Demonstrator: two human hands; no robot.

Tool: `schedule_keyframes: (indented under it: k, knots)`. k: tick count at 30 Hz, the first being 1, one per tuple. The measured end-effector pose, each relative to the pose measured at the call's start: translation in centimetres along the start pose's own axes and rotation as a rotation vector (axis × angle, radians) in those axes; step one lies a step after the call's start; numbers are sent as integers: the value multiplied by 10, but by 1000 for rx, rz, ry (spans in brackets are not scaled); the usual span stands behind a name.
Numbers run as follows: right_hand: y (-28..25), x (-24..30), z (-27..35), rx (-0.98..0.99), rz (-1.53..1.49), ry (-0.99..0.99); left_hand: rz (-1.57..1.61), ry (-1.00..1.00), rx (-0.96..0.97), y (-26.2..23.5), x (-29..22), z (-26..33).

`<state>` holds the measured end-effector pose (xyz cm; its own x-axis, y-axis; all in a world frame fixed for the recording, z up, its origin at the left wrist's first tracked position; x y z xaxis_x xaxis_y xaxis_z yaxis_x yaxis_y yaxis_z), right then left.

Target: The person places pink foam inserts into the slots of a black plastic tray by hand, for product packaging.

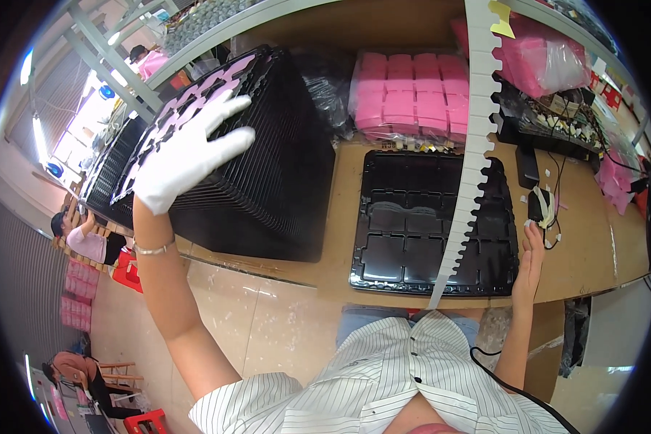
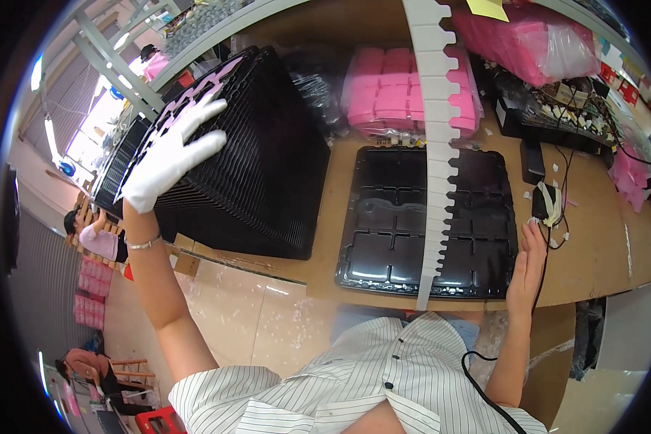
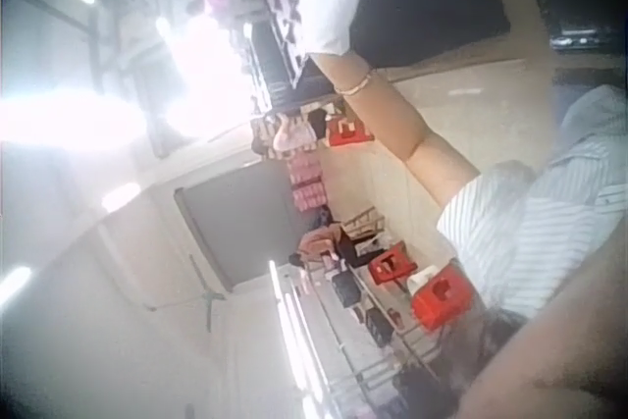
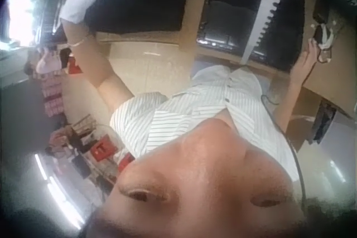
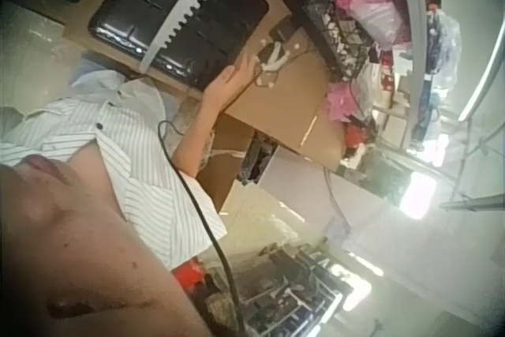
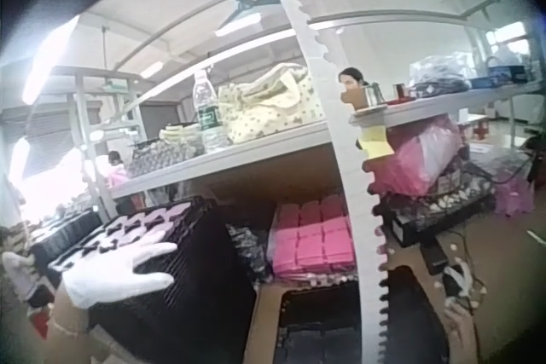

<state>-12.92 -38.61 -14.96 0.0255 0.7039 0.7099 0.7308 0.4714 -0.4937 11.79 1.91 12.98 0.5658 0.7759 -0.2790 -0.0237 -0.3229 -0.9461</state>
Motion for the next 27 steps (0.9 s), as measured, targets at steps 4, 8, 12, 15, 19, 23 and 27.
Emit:
schedule_keyframes:
  k: [4, 8, 12, 15, 19, 23, 27]
  knots:
    - [-3, -3, 10, 53, -1, 30, -13, 77, -18, -1, -1, 26]
    - [-4, -6, 11, 37, -71, 79, 51, 92, 8, -1, 0, 24]
    - [-2, 7, 4, 75, -73, 38, -90, 54, -64, 2, 3, 7]
    - [-3, 25, 1, 98, -11, -27, -106, 4, -84, 3, -7, 17]
    - [-5, 16, 9, 100, -4, -3, -98, 16, -100, 8, -11, 19]
    - [-4, 20, 5, 125, -33, 13, -94, -32, -90, 8, -15, 11]
    - [-5, 32, 4, 161, 23, -47, -247, 77, -174, 12, -16, 24]
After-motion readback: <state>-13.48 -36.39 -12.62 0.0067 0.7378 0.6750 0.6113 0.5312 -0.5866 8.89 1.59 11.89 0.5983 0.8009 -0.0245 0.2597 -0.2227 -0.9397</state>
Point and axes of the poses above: each hand's wrist, its own z-axis away from the middle knuckle, its own y-axis out of the palm, x = y × z, the point moved 3 cm from there along -z, towards the middle knuckle, and after that the axes turned 8 degrees about z, right-handed, at the moved point
